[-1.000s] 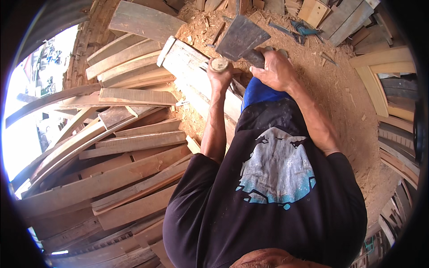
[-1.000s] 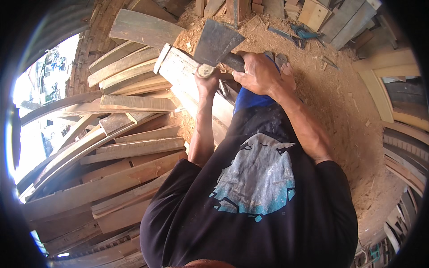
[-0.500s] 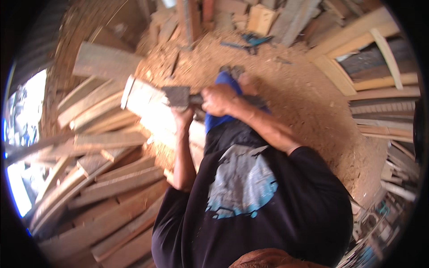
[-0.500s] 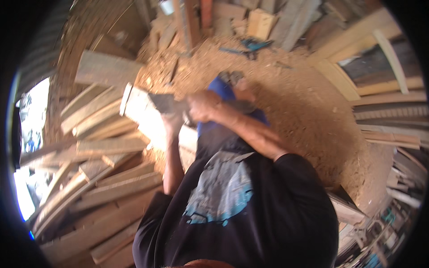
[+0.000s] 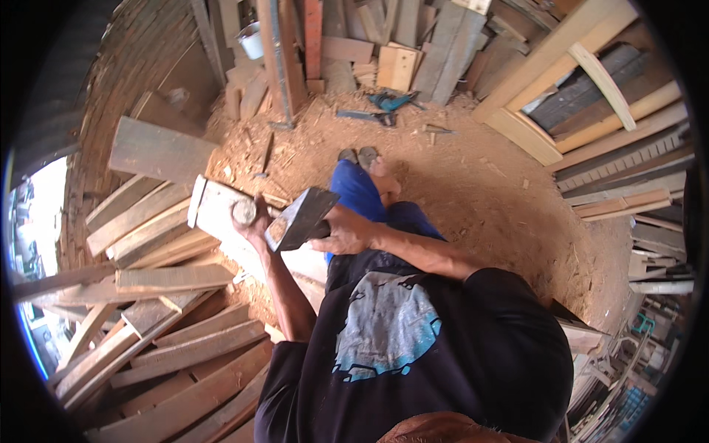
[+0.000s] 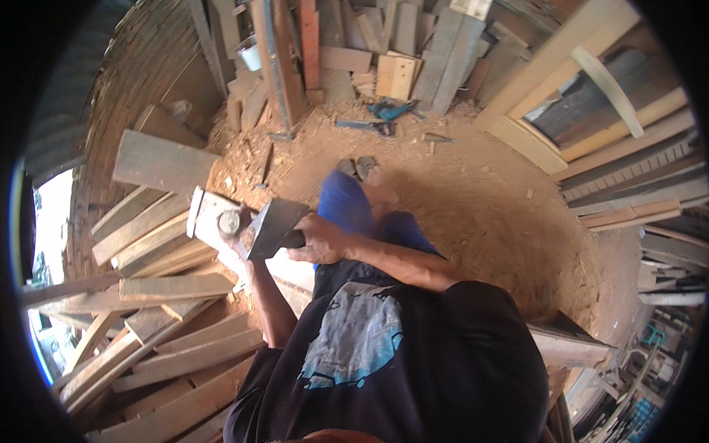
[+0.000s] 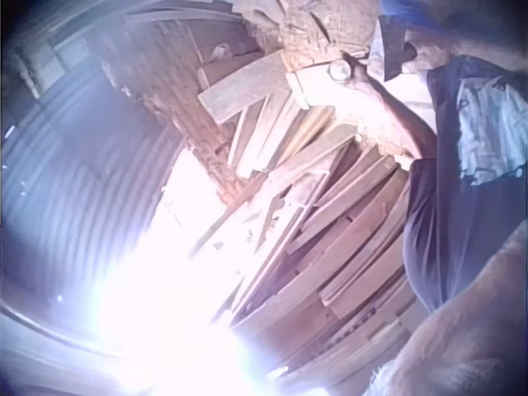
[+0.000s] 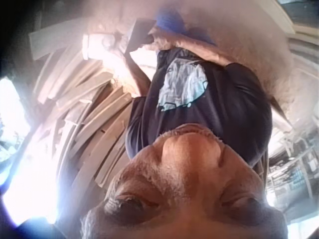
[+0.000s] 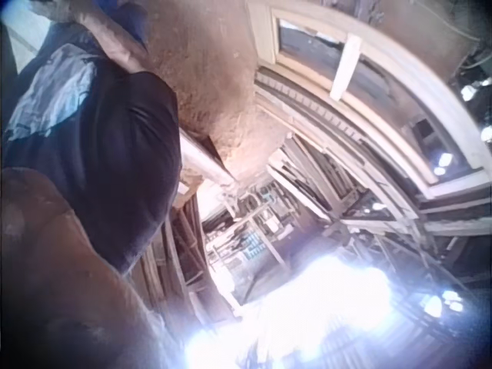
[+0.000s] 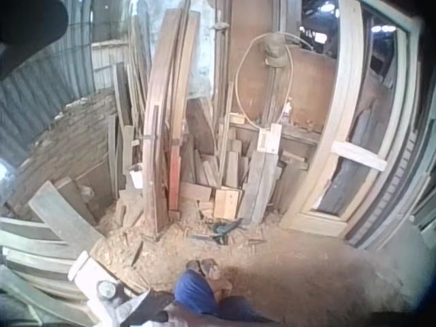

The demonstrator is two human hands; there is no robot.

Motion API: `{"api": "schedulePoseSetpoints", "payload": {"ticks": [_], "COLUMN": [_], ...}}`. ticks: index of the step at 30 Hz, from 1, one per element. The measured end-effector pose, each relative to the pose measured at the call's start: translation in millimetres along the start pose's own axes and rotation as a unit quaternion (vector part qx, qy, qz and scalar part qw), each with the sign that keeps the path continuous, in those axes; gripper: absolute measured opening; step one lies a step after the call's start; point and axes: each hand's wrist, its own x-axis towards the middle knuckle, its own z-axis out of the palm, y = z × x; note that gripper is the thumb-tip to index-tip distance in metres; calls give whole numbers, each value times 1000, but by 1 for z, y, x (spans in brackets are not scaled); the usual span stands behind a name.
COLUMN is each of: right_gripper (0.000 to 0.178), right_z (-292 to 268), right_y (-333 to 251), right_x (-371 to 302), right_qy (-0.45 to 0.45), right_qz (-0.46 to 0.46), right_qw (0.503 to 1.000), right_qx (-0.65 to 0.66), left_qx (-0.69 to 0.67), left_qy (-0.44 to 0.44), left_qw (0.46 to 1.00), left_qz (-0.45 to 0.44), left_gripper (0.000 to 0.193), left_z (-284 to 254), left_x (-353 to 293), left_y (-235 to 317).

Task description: The person selects a wooden plank from a pile, then uses a chisel and a wooden mallet to shape the end of the plank. The person repeatedly strikes the chisel to remove wood and refine the shape.

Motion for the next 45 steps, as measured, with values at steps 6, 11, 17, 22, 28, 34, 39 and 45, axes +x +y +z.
{"api": "schedulePoseSetpoints", "payload": {"ticks": [6, 11, 17, 22, 28, 34, 39, 45], "right_gripper": [37, 35, 27, 25, 32, 36, 42, 31], "right_z": [-9, -11, -21, -14, 4, 19, 9, -15], "right_y": [-6, -14, -23, -25, -6, 16, -3, -45], "right_x": [-11, -1, 8, 21, 63, 85, 65, 81], "right_qy": [-31, 3, 11, 72, -53, -136, -101, 8], "right_qz": [25, 88, 93, 32, 204, 207, 165, 100], "right_qw": [996, 993, 995, 997, 969, 943, 981, 994], "right_qx": [84, 84, 24, 9, -124, -222, 34, 53], "left_qx": [108, 77, 82, 98, 170, 148, -154, -18], "left_qy": [-71, -93, -103, -122, -131, -189, -113, 7], "left_qw": [988, 986, 990, 987, 975, 950, 979, 986], "left_qz": [81, 114, 49, 42, 59, 198, 69, 167], "left_gripper": [41, 34, 30, 33, 44, 21, 48, 51], "left_z": [-15, -21, -16, -19, -26, -22, -19, -20], "left_x": [9, 30, 33, 30, 6, 8, 33, 64], "left_y": [64, 61, 42, 28, 16, 7, 5, 39]}}
